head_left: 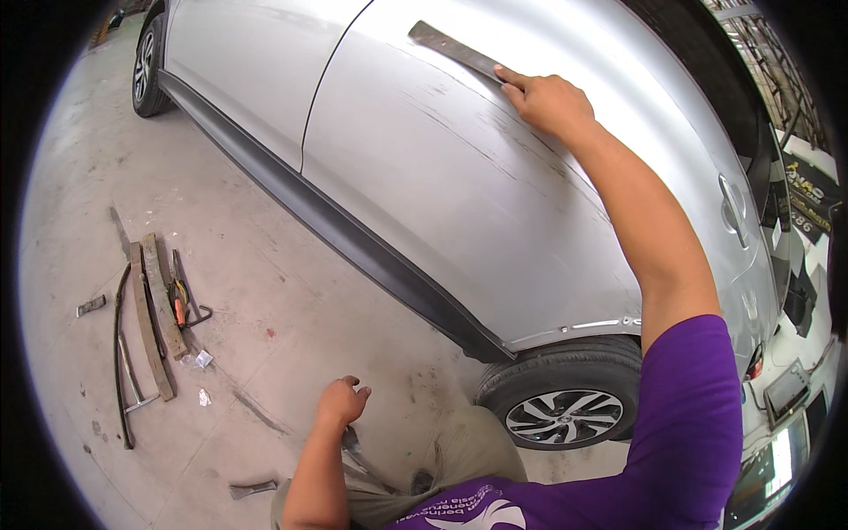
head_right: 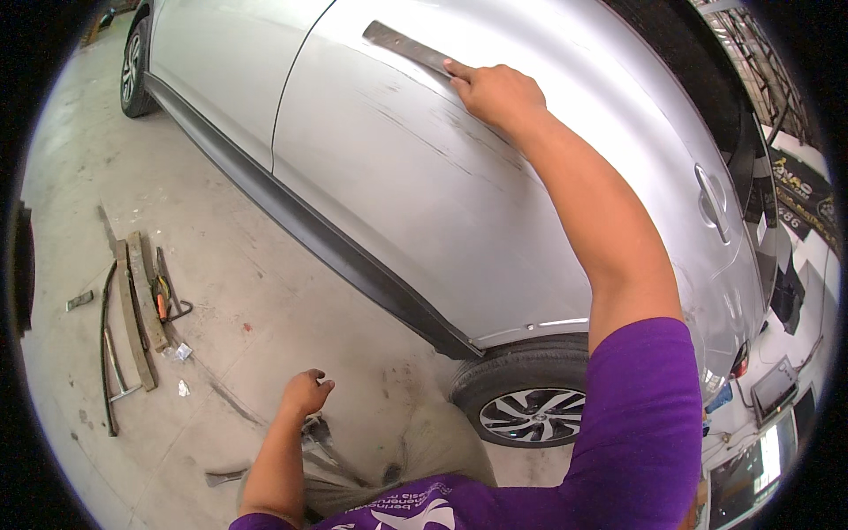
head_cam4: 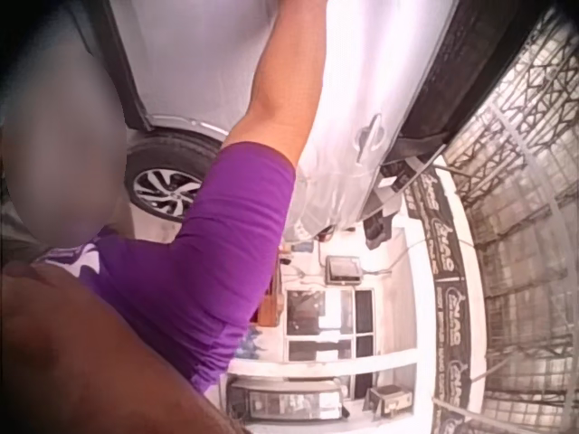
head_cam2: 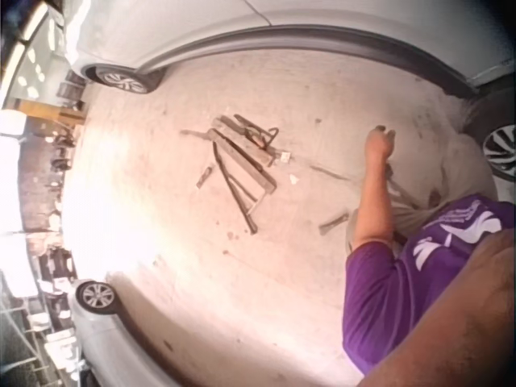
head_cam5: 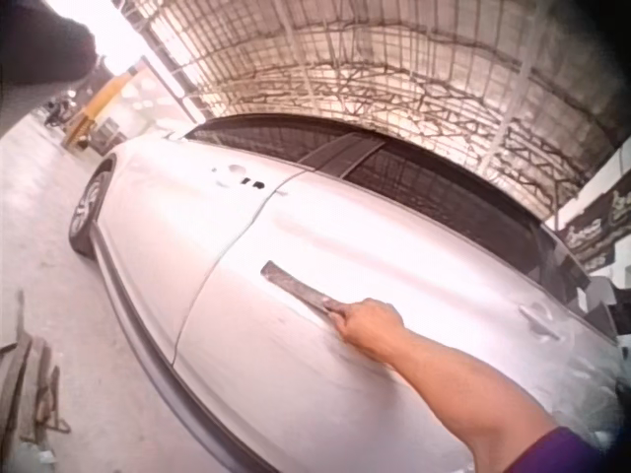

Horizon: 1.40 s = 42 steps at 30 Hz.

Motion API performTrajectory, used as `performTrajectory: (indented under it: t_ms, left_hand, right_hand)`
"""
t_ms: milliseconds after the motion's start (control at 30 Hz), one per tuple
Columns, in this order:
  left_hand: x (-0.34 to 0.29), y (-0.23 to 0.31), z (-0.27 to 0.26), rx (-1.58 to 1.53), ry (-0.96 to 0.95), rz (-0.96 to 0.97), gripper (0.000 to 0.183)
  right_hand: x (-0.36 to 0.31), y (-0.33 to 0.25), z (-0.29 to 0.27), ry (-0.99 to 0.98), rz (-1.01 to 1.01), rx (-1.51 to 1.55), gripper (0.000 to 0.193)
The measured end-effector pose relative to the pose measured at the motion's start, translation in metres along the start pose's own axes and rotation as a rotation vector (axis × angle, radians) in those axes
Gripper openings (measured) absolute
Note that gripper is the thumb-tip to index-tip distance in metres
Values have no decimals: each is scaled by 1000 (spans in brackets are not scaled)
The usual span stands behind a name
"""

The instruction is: The person uses metal scrapers and T-handled tools to smooth and straighten a dented silver car door.

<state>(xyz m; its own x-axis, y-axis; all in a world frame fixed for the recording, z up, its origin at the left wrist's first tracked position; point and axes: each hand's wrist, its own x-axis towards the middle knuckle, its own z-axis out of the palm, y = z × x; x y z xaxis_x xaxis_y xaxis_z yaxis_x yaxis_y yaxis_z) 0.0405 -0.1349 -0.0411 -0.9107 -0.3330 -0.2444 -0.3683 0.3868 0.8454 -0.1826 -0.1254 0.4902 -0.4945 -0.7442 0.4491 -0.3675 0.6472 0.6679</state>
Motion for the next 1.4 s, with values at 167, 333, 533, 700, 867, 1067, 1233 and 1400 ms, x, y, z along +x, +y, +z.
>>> performTrajectory:
  t_ms: [167,333,533,700,867,1067,1233,1400]
  left_hand:
    - [-3,-1,-4,-52,14,-10,47]
    - [-10,-3,-10,-16,46,-12,47]
    - [-10,1,-17,-24,59,-22,47]
    - [-12,-2,-20,-26,5,-36,47]
    - [-10,-12,-19,-65,37,-64,48]
    - [-7,-8,-20,-26,40,-50,48]
    - [-9,-10,-16,-12,71,-2,48]
    - [-15,-5,-21,-4,88,-17,48]
  right_hand:
    - [13,-42,-23,2,88,141,42]
    - [33,-78,-30,-36,71,120,42]
    - [54,-91,-8,-73,-76,-28,43]
    - [50,-85,-12,-22,102,124,42]
    - [35,-72,-24,-27,74,143,42]
    - [19,-47,-24,-63,52,89,42]
    - [1,-28,-23,-32,73,80,40]
    - [-23,-14,-22,-94,167,146,40]
